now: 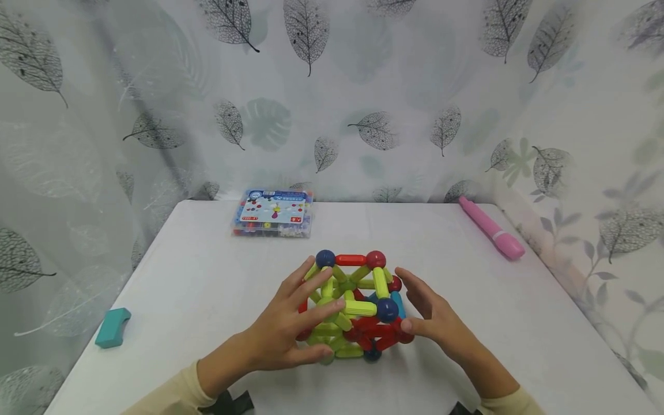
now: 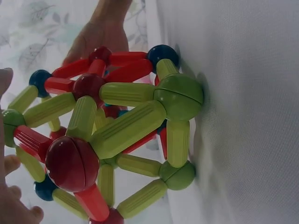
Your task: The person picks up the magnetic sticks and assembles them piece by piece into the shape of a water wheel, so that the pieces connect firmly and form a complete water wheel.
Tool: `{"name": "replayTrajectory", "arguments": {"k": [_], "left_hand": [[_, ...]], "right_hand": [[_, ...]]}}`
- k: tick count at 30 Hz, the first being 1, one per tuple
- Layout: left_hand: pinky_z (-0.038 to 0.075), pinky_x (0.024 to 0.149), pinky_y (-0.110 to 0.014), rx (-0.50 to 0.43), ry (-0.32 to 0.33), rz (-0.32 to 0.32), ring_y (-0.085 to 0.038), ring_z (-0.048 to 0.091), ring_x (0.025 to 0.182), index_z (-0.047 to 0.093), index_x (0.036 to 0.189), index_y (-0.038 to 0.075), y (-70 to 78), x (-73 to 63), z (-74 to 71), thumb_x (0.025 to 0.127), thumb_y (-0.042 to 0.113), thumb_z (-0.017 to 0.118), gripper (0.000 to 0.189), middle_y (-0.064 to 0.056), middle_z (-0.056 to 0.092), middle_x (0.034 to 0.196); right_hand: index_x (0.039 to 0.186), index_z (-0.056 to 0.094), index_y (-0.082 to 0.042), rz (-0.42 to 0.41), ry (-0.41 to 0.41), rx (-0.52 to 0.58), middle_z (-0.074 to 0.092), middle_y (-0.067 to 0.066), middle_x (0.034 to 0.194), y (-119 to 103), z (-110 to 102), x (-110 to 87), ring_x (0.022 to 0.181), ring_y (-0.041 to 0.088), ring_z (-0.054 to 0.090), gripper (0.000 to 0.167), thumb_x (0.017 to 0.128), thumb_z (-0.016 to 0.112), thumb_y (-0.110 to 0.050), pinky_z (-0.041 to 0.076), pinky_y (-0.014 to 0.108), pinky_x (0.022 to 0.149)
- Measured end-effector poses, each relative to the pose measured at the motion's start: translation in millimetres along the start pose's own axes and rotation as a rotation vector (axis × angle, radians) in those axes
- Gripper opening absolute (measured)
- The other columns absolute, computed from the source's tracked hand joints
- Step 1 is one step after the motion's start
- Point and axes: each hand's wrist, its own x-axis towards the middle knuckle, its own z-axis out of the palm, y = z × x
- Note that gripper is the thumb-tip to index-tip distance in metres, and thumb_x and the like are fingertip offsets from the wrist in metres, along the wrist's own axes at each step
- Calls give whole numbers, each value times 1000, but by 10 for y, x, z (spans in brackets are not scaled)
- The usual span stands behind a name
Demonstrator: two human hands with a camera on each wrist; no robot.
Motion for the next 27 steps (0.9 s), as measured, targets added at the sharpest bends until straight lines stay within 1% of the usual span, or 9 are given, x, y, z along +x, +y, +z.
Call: {"name": "replayTrajectory", "arguments": {"k": [4,7,9,12,14,17,19,23,27], "left_hand": [[39,109,-63,-41,32,-21,-47,23,150,53,146,26,18,22,23,99,55,55,55,-18,38,159],[42,107,-63,-140,65,-92,-44,22,151,59,139,23,81,63,53,101,51,55,47,-16,40,157],[44,105,-63,-218,89,-169,-41,21,152,65,131,22,138,111,68,101,44,60,38,-14,41,157],[47,103,-60,-312,129,-318,-34,21,154,71,117,21,221,198,91,97,32,70,23,-9,44,155],[47,103,-58,-351,159,-412,-29,22,154,72,109,21,269,249,105,93,24,75,16,-5,47,153],[48,104,-54,-387,201,-503,-24,21,154,73,101,21,321,292,130,90,19,77,12,-2,47,153],[49,104,-51,-400,223,-529,-22,20,154,73,99,20,345,302,141,89,16,78,12,-2,45,154],[50,102,-43,-437,251,-547,-21,17,155,73,98,19,366,298,160,87,14,79,13,-1,42,156],[45,106,-43,-480,264,-559,-23,16,156,73,98,19,372,277,181,88,12,79,14,-1,39,158]], "right_hand": [[161,28,-21,-4,-22,24,26,13,167,27,-20,8,149,52,24,84,90,71,-38,39,65,107],[161,28,-21,2,-27,36,26,14,167,39,-22,6,148,54,24,84,90,70,-39,40,65,106],[161,28,-20,5,-25,38,26,13,167,45,-21,4,148,54,24,85,90,70,-40,41,65,105],[161,29,-21,6,-23,52,26,13,167,54,-17,2,148,53,24,84,90,71,-39,41,64,106],[161,29,-21,9,-28,63,26,13,167,58,-12,0,149,53,24,84,90,70,-39,41,64,106],[161,29,-21,10,-33,67,25,13,167,60,-4,-1,149,53,24,83,90,71,-39,41,63,107],[161,30,-23,11,-31,56,26,12,167,60,1,1,149,52,25,83,90,71,-40,41,63,107],[160,30,-23,3,-24,39,27,12,166,61,4,6,149,50,26,84,90,71,-41,41,62,107],[161,29,-22,3,-30,47,27,12,166,62,4,8,149,51,25,84,90,70,-41,41,62,107]]}}
